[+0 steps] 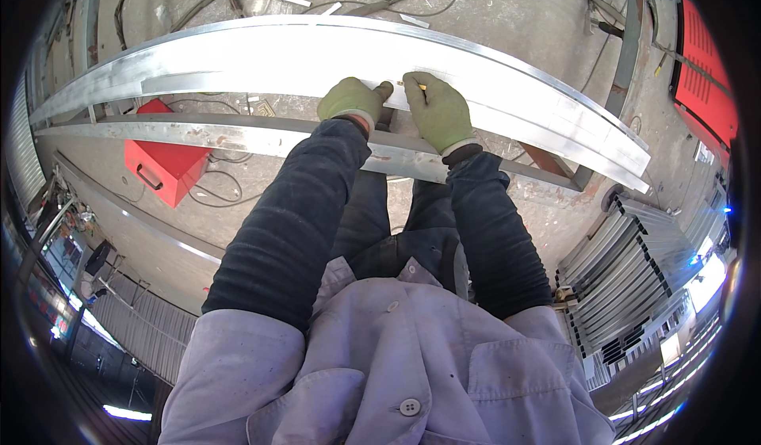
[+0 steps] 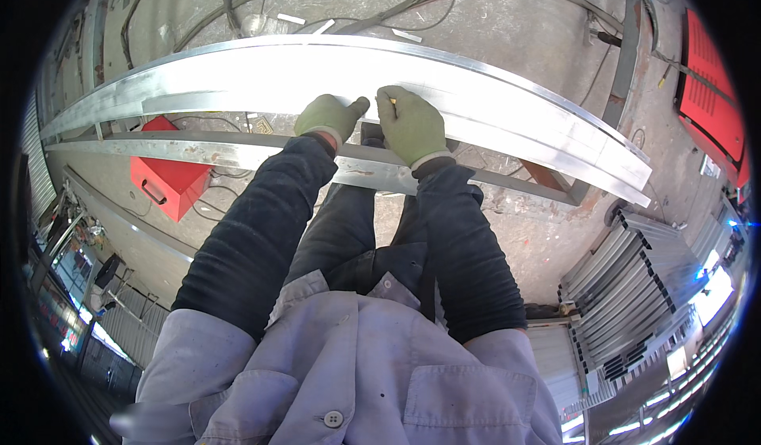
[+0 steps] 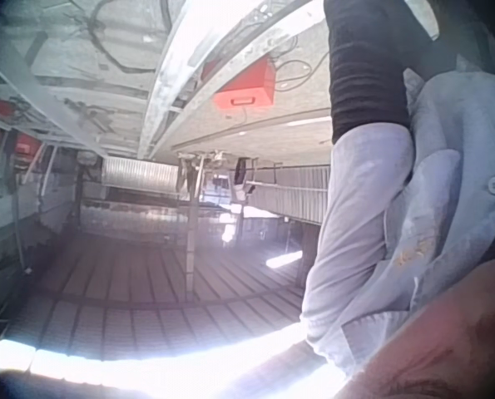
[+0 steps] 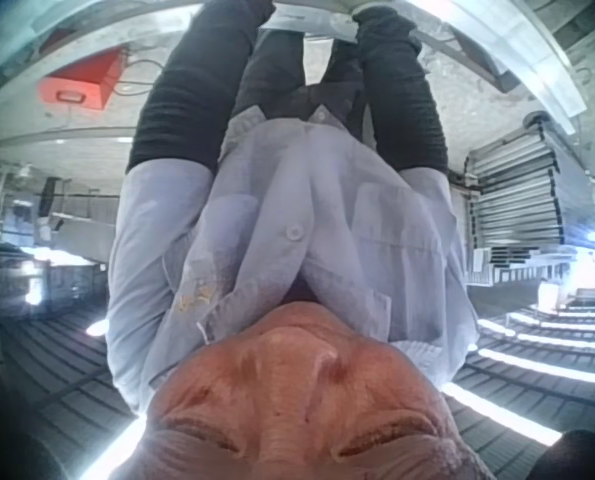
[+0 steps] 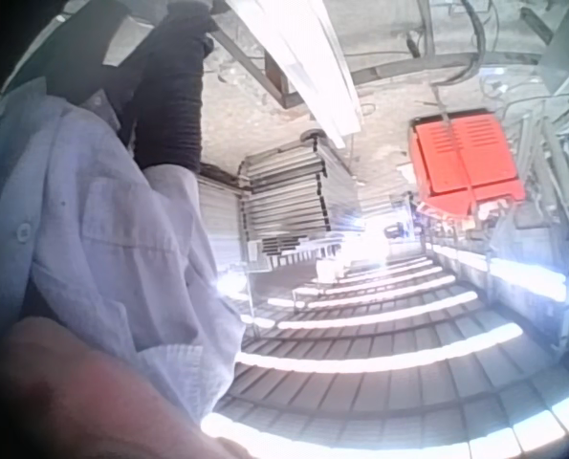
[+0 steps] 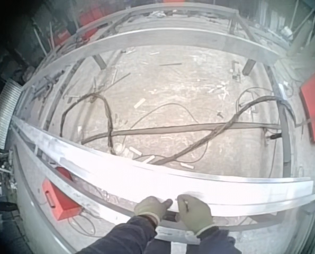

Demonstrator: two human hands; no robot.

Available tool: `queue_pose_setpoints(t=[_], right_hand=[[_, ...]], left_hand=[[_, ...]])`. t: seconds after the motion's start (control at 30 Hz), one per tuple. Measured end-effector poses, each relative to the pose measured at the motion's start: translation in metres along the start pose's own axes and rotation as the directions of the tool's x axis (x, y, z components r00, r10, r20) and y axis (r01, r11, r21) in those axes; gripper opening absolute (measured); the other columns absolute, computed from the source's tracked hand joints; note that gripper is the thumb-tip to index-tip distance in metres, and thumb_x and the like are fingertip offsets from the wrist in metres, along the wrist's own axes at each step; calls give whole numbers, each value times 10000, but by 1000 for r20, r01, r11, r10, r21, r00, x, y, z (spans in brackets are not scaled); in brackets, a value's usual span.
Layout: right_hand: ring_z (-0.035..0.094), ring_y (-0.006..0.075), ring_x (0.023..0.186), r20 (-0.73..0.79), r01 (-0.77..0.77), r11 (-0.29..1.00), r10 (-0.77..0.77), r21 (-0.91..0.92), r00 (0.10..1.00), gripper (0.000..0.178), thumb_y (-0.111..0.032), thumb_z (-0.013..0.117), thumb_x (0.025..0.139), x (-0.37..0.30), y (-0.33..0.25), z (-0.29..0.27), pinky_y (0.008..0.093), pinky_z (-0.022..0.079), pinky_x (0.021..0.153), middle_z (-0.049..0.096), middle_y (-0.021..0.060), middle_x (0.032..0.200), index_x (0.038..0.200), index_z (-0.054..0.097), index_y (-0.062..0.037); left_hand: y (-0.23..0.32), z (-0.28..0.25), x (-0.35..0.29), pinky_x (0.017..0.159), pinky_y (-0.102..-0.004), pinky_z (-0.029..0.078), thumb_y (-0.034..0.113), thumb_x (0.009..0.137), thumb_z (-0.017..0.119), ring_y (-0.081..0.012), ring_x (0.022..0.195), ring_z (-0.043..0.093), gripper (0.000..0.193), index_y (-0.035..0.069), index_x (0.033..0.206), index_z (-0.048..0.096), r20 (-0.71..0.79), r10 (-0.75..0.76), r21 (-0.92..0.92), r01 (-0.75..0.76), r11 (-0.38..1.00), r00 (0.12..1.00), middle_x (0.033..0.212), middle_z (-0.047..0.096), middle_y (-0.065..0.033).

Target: The person marks a long curved metal beam with a pencil while holding it steady with the other hand. The person repeatedly repositions the beam on a metal frame and continues marking along its length.

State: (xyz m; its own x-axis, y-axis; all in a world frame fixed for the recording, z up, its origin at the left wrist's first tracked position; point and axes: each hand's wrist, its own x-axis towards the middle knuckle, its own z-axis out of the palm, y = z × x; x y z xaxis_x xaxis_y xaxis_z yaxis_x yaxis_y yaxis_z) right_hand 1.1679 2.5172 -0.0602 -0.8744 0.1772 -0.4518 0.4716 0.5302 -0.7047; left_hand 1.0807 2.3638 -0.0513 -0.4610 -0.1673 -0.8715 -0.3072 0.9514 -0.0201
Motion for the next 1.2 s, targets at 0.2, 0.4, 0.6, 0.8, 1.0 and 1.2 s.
queue_pose_setpoints(t=[0.2,0.4,0.6,0.8,1.0,1.2], right_hand=[[752,375,990,16,18,987,-16,-163,1000,315,-361,580,1061,0,-5,0,483,585,866,788,157,1073,1177,765,-134],[751,374,986,-17,-2,990,-1,-139,1000,305,-362,582,1058,-2,-1,-3,486,585,861,790,149,1061,1165,761,-139],[750,377,983,3,24,986,-24,-163,1000,296,-356,582,1057,4,-5,2,493,582,864,791,146,1041,1165,754,-141],[754,374,983,31,12,961,-4,-277,1000,303,-356,576,1061,6,2,-20,495,585,874,793,151,1042,1171,753,-137],[760,393,921,-50,-15,948,-1,-317,999,351,-385,596,1069,-5,33,-45,491,588,839,793,183,958,1131,781,-93],[763,387,875,-85,-76,963,55,-259,995,351,-386,605,1067,-15,39,-56,492,590,810,789,179,909,1123,787,-91]], left_hand=[[-1,3,2,963,-488,578,718,920,678,-391,1100,766,741,28,1153,813,-16,0,12,0,1000,1000,1141,796,-225],[0,1,1,974,-484,578,728,910,685,-390,1118,763,753,31,1166,810,-4,-8,10,8,1000,1000,1164,794,-222],[3,-2,-2,975,-482,578,724,910,687,-390,1125,761,751,29,1169,808,-4,-15,12,15,1000,1000,1165,791,-228],[-1,3,5,966,-485,576,719,919,680,-396,1110,761,752,19,1162,805,-3,-9,8,9,1000,1000,1155,790,-235],[-3,7,9,970,-499,566,711,928,669,-410,1106,753,752,5,1152,803,-12,19,14,-19,1000,1000,1148,783,-256],[-6,8,11,980,-504,556,709,946,636,-419,1109,746,747,9,1142,806,-18,42,31,-41,999,999,1150,782,-257]])
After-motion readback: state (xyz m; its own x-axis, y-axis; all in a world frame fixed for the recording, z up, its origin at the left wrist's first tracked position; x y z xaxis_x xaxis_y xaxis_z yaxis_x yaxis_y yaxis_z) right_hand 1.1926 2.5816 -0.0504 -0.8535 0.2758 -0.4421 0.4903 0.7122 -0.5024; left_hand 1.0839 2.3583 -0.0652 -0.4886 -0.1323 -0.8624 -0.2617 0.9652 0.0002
